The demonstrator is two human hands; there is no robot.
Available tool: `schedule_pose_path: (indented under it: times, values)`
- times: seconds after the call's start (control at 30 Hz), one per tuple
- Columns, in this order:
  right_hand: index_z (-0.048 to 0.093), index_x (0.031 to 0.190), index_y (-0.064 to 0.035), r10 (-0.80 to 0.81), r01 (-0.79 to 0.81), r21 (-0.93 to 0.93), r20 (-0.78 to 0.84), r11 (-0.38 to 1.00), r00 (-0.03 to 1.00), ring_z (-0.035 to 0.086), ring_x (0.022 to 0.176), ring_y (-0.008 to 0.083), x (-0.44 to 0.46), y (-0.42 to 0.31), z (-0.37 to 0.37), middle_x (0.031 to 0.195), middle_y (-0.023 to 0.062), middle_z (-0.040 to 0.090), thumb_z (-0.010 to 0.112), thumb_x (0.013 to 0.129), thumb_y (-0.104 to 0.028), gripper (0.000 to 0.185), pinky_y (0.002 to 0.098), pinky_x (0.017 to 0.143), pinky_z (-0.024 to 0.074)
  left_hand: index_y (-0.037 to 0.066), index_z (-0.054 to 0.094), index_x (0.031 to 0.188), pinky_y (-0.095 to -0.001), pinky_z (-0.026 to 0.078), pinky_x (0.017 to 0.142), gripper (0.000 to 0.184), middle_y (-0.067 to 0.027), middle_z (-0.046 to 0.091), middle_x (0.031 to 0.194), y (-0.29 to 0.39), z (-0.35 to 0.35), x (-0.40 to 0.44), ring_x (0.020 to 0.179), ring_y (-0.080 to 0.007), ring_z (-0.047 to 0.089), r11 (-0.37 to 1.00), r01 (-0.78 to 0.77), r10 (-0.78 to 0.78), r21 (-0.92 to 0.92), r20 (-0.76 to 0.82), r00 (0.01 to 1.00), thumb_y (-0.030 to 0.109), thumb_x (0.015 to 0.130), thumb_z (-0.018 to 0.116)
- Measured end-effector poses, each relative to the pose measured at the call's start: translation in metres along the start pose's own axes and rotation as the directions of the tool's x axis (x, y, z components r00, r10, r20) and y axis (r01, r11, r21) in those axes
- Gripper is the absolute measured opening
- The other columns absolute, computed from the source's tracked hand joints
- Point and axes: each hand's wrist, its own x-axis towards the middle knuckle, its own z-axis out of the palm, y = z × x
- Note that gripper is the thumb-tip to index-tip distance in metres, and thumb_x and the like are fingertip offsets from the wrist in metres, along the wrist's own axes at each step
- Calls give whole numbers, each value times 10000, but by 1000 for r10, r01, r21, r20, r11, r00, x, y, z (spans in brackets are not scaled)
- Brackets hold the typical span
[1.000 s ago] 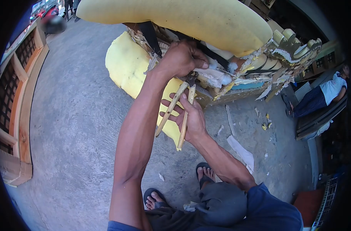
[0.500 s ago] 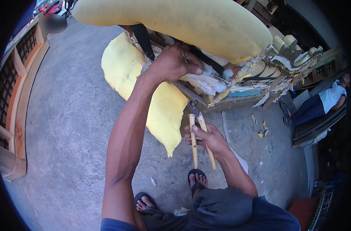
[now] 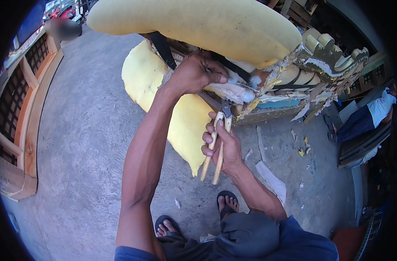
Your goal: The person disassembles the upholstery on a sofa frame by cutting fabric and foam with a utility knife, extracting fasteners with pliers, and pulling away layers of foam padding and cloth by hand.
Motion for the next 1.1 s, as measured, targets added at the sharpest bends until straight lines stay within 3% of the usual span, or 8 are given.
schedule_pose_path:
  times: [0.13,0.23,0.3,0.47,0.53,0.63,0.83,1.1]
  values:
    - [517,1194,-101,187,-241,-618,-151,748,971,493,601,101,-8,-53,-33,838,17,505,542,1054,-307,250,267,446,371,71,800,993,-332,500,872,246,-68,733,883,7,-1,-4,879,-198,664,998,47,-46,-33,14,999,224,803,835]
    - [539,1086,-38,105,-205,-978,-207,-28,973,593,580,227,-12,-116,-19,715,83,560,571,1001,-217,200,384,536,474,117,812,939,-388,504,892,208,-129,705,988,4,2,-5,966,-296,649,998,-32,35,49,-69,997,228,764,831]
    - [539,1103,-10,104,107,-708,48,-698,993,676,757,402,-29,-130,-5,867,216,654,578,928,-127,214,480,677,516,120,812,942,-392,497,900,210,-131,702,993,5,4,-9,977,-301,642,997,-38,43,73,-68,997,235,766,828]
    - [555,1173,-19,489,119,-845,-182,-522,853,644,1010,430,-111,-135,-58,1076,242,668,586,910,-121,283,488,860,495,108,790,983,-380,468,952,209,-142,671,1073,15,3,-15,1108,-314,597,948,-171,191,268,-52,980,249,829,794]
    - [568,1238,-52,272,-367,-910,-409,-191,871,657,1005,329,-138,-121,-90,1050,189,667,591,958,-176,306,419,893,494,142,721,1119,-528,360,1064,376,-123,605,1231,24,21,-33,1221,-350,522,862,-258,311,436,-52,949,326,800,800]
    - [563,1302,-78,219,-429,-867,-380,253,899,628,976,236,-146,-79,-120,1038,114,645,592,990,-232,349,365,921,472,215,605,1270,-697,227,1104,569,-93,494,1355,18,59,-43,1300,-339,466,733,-344,420,587,8,908,446,778,773]
    - [555,1282,-21,339,-253,-896,-125,365,933,595,1017,193,-87,-49,-84,1067,99,627,585,1001,-237,356,346,907,465,163,698,1104,-607,349,1091,309,-43,666,1123,15,61,-36,1104,-248,633,672,-308,476,674,-74,876,212,809,776]
    - [422,1435,-83,312,-306,-67,141,950,939,508,1340,375,-31,-46,-30,1432,215,509,503,1049,-184,407,616,1112,392,102,756,969,-417,499,896,163,-78,693,852,32,51,-27,943,-274,687,784,-282,397,553,-96,913,133,808,759]
